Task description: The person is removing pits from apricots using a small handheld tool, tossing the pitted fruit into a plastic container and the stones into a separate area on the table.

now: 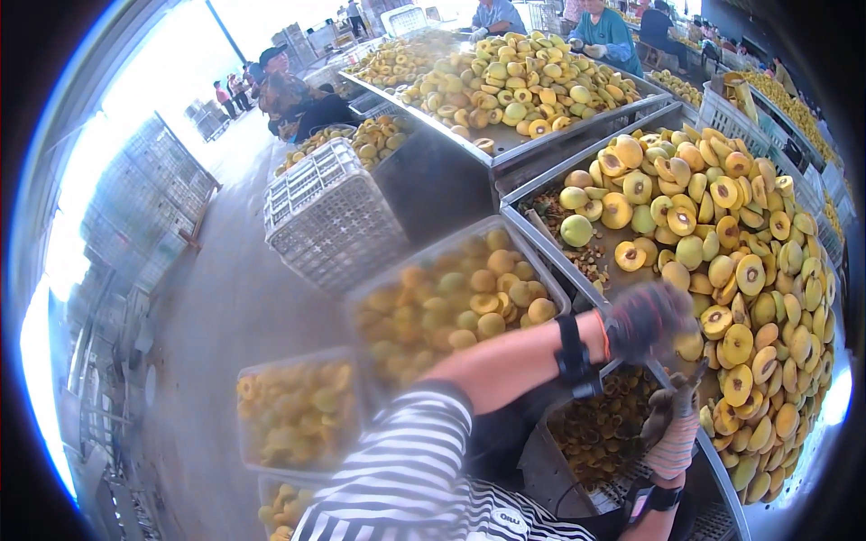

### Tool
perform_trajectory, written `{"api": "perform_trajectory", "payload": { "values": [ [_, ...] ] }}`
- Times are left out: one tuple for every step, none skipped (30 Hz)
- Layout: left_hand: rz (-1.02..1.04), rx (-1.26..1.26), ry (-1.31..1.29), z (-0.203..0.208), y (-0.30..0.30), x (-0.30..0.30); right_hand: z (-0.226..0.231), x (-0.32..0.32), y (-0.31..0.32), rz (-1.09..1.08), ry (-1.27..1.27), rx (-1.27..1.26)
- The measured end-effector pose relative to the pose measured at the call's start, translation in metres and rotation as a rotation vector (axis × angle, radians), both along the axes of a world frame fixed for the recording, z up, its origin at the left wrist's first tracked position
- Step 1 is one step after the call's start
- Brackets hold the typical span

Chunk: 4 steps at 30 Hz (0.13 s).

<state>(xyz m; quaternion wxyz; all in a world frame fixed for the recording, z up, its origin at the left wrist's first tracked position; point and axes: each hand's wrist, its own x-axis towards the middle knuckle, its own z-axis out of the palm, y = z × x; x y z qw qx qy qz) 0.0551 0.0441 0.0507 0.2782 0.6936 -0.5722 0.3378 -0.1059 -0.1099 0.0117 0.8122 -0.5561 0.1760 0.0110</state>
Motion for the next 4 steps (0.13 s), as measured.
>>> {"api": "perform_trajectory", "payload": {
  "values": [
    [-0.004, -0.007, -0.037, 0.001, -0.011, -0.022, -0.008, -0.003, -0.014, 0.092, -0.028, 0.08],
    [-0.023, 0.009, -0.007, -0.01, -0.015, -0.035, -0.014, -0.002, -0.009, 0.089, -0.032, 0.073],
    [-0.04, 0.03, 0.022, -0.014, -0.018, -0.052, -0.02, -0.002, -0.003, -0.037, -0.091, 0.111],
    [-0.226, -0.134, 0.255, -0.017, -0.018, -0.057, -0.019, -0.004, -0.002, -0.04, -0.093, 0.107]
  ]
}}
